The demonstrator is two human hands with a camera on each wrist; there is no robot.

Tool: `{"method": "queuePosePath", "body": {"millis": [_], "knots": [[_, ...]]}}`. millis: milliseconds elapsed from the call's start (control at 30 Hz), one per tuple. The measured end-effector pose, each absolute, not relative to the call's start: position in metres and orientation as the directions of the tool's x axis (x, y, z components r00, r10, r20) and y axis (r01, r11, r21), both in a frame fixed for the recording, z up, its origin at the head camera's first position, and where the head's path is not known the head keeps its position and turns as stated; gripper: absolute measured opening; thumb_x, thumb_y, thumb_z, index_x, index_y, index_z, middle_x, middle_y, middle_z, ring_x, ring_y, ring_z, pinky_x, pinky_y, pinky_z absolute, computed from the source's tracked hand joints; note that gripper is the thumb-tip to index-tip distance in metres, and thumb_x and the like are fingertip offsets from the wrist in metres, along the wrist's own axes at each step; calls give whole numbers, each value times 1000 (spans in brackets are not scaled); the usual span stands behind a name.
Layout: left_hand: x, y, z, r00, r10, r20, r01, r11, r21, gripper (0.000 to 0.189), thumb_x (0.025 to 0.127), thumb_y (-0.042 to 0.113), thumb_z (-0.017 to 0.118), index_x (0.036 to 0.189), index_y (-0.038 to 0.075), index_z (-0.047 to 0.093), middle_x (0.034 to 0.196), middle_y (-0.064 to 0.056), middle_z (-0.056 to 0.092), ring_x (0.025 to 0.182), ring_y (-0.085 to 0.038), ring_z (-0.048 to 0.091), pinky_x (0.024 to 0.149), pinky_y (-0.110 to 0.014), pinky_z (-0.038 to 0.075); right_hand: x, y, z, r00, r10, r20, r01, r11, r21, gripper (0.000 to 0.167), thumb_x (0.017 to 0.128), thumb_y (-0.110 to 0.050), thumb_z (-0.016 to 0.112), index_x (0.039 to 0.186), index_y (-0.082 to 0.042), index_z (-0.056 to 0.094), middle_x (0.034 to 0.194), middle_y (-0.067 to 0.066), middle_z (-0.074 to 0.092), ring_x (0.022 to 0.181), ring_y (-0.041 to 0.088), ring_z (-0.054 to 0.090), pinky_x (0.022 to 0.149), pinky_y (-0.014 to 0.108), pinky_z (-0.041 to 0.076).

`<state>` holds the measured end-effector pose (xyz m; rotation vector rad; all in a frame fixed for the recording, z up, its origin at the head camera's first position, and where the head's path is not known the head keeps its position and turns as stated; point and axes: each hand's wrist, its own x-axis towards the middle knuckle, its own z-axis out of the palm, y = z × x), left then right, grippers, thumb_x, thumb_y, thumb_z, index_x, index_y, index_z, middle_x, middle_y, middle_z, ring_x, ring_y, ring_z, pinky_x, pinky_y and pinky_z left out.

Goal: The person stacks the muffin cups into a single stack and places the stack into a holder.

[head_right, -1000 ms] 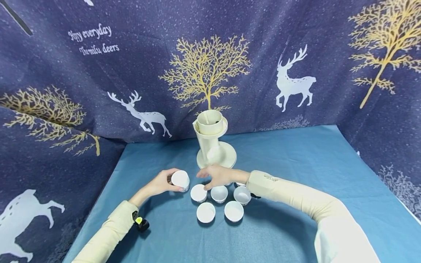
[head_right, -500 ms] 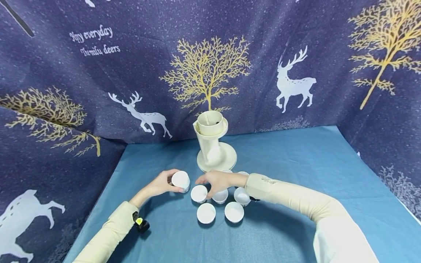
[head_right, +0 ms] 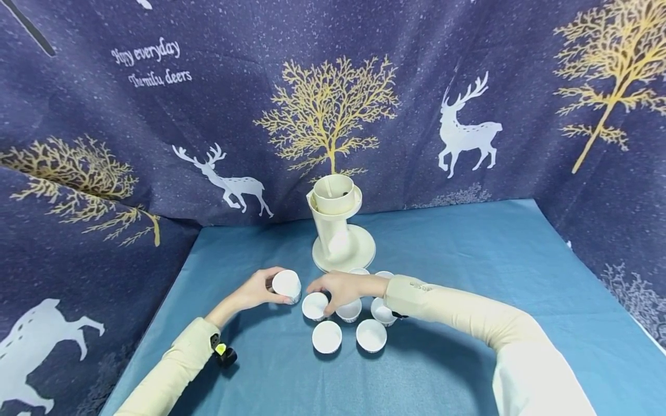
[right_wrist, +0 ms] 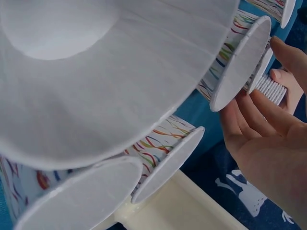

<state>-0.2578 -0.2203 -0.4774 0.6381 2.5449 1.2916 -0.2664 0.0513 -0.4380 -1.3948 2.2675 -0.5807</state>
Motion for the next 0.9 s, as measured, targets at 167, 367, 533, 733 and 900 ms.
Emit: {"method": "queuePosePath", "body": {"millis": [167, 367, 533, 733, 900], "knots": [[-257, -219, -479, -880, 475, 6, 279, 506, 816, 60, 74, 21, 85, 125, 6, 59, 116, -11, 66, 102, -19, 64, 87, -31, 53, -267, 48, -439, -393, -911, -123, -758, 397, -518, 65, 78, -17, 79, 135, 1, 53, 135, 11, 59, 123, 21, 57, 103, 31, 45], [-258, -220, -480, -883, 469, 15, 287, 515, 808, 59, 74, 21, 85, 125, 6, 59, 116, -11, 66, 101, -16, 64, 85, -28, 53, -268, 45, -440, -381, -915, -132, -777, 394, -491, 64, 78, -18, 79, 134, 1, 54, 135, 10, 59, 126, 22, 55, 105, 31, 43], [-255, -219, -474, -880, 475, 8, 281, 507, 815, 59, 74, 19, 85, 125, 6, 59, 115, -11, 66, 100, -17, 64, 85, -26, 52, -268, 44, -439, -383, -912, -144, -784, 404, -472, 64, 78, -18, 79, 135, -1, 54, 135, 9, 59, 126, 20, 55, 105, 31, 43], [-256, -220, -478, -881, 472, 13, 284, 508, 813, 59, 73, 20, 85, 124, 7, 60, 114, -10, 67, 97, -14, 64, 83, -25, 52, -268, 44, -438, -363, -924, -121, -809, 377, -450, 59, 80, -18, 75, 133, 0, 55, 132, 9, 61, 122, 21, 58, 102, 30, 45], [-257, -221, -478, -876, 481, 26, 299, 500, 813, 58, 73, 20, 85, 124, 5, 60, 114, -12, 67, 98, -16, 64, 84, -26, 52, -269, 45, -438, -339, -936, -95, -832, 345, -434, 59, 79, -18, 74, 132, 1, 56, 129, 11, 63, 119, 22, 60, 100, 30, 47]]}}
